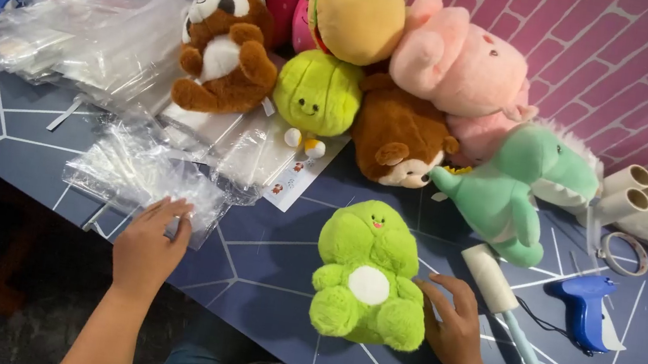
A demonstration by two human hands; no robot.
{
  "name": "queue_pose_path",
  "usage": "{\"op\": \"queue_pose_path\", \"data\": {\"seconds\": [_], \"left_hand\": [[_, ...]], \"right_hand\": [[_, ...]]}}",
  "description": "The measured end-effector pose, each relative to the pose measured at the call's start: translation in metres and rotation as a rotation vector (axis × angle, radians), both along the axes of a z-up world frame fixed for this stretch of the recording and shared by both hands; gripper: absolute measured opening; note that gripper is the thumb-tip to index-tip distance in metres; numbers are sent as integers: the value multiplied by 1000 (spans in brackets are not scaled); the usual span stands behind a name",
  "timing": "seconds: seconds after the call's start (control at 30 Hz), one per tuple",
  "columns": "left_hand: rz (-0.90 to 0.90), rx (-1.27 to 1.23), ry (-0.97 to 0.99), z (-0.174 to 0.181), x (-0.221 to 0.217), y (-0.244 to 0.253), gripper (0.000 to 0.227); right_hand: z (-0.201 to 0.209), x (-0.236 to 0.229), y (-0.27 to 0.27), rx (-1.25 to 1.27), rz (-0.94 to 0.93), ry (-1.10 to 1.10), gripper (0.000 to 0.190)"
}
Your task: The person attaches a tag to a green plush toy using a blue tagging gun and then places the toy inside a clear plastic bag on a table. The person finishes by sealing the bag with clear tape from a dispenser and placing it aside.
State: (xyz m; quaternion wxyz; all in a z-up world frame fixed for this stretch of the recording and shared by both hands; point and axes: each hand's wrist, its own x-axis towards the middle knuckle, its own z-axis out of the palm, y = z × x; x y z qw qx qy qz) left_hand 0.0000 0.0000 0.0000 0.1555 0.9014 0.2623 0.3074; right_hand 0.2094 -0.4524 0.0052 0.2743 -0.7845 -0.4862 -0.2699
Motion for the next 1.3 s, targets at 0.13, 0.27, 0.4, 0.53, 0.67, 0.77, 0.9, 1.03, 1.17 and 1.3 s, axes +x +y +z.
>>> {"op": "queue_pose_path", "data": {"seconds": [0.13,0.27,0.4,0.53,0.67,0.77,0.9,1.03,1.17,1.3], "left_hand": [[-61,-148,-412,47,-12,-8,13],[-156,-463,-1001,53,-22,-2,7],[-355,-1049,-1157,74,-32,-12,25],[-953,-1359,-1186,54,-27,-11,40],[-1119,-1653,-1138,59,-10,-33,28],[-1192,-1786,-1070,40,-1,-40,37],[-847,-1747,-875,32,-7,-49,38],[-1169,-1785,-967,18,-9,-27,42],[-772,-1461,-1037,6,0,-9,37],[-308,-1258,-775,29,16,-15,24]], "right_hand": [[5,-3,3,32,1,-18,29],[19,-5,8,188,-21,-96,14],[28,-10,4,373,-90,-42,11],[69,-25,18,501,36,239,24],[117,-43,49,319,181,228,51],[139,-64,77,64,130,-132,47],[147,-78,107,54,111,-299,29],[142,-61,95,111,203,-174,15],[132,-32,59,52,-59,-11,17],[117,-7,35,-305,-427,936,57]]}}
